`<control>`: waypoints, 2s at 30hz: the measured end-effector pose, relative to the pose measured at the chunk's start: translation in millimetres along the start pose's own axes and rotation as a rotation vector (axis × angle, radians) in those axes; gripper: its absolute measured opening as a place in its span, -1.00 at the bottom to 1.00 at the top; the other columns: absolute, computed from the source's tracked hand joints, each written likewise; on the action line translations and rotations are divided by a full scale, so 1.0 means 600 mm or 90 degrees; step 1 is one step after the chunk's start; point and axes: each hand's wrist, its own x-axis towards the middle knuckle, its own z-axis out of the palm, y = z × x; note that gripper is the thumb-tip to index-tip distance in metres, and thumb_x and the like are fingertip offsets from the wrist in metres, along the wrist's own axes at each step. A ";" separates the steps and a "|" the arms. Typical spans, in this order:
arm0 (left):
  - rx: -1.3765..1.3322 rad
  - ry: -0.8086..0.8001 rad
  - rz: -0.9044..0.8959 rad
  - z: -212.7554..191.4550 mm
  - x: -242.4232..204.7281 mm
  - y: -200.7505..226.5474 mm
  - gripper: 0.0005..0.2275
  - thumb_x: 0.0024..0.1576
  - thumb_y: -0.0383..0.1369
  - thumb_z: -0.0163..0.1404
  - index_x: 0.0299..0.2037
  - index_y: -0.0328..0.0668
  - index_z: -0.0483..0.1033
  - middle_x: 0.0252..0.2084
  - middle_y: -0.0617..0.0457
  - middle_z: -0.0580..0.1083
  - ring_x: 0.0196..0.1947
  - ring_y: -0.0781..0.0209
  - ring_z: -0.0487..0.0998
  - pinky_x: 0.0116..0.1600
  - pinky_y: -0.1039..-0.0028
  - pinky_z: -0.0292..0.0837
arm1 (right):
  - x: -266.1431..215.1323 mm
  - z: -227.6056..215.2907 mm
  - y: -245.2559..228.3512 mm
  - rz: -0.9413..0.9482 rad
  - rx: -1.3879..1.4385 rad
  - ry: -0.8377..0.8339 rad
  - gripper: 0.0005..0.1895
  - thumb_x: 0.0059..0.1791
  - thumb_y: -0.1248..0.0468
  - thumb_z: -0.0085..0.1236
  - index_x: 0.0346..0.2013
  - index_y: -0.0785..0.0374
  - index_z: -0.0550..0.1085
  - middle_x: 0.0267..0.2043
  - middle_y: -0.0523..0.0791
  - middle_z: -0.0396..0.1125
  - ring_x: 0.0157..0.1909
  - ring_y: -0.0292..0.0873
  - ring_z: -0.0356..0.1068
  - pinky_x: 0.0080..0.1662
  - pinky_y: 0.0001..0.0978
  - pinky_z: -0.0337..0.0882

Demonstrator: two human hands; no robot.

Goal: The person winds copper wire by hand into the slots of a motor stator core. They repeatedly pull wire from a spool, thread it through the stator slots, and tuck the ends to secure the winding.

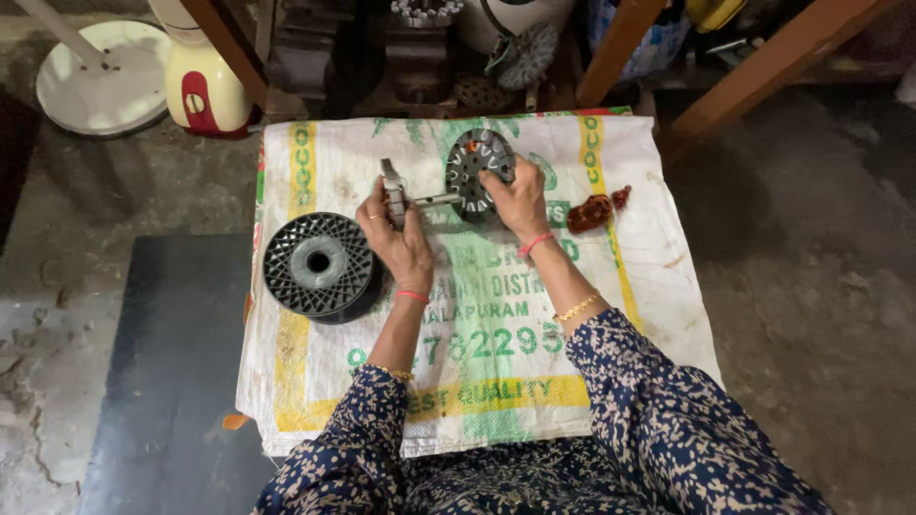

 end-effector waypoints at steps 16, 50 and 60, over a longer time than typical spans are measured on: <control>0.199 -0.082 0.042 0.049 -0.018 -0.007 -0.35 0.00 -0.46 0.26 0.35 -0.07 0.30 0.17 -0.16 0.26 0.18 -0.16 0.25 0.27 0.14 0.31 | -0.074 -0.114 -0.191 0.073 0.050 0.053 -0.87 -0.02 0.30 0.24 -0.29 0.34 0.56 -0.41 -0.17 0.48 -0.39 -0.33 0.40 -0.29 -0.36 0.39; 0.179 -0.238 0.013 -0.127 -0.142 0.006 -0.25 0.12 -0.42 0.17 0.47 -0.38 -0.02 0.34 -0.46 0.19 0.29 -0.39 0.30 0.37 0.10 0.28 | -0.221 -0.082 -0.219 0.251 0.082 -0.069 -0.54 -0.08 0.05 0.36 -0.11 0.34 0.49 -0.22 -0.07 0.55 -0.23 -0.23 0.57 -0.19 -0.36 0.55; 0.214 -0.216 0.153 -0.091 -0.079 0.024 -0.28 0.26 -0.25 0.11 0.54 -0.35 -0.03 0.33 -0.37 0.30 0.31 -0.26 0.39 0.37 0.11 0.34 | -0.216 -0.088 -0.200 0.340 0.071 -0.105 -0.48 -0.06 -0.05 0.28 -0.08 0.34 0.45 -0.30 -0.05 0.55 -0.33 -0.21 0.53 -0.28 -0.36 0.51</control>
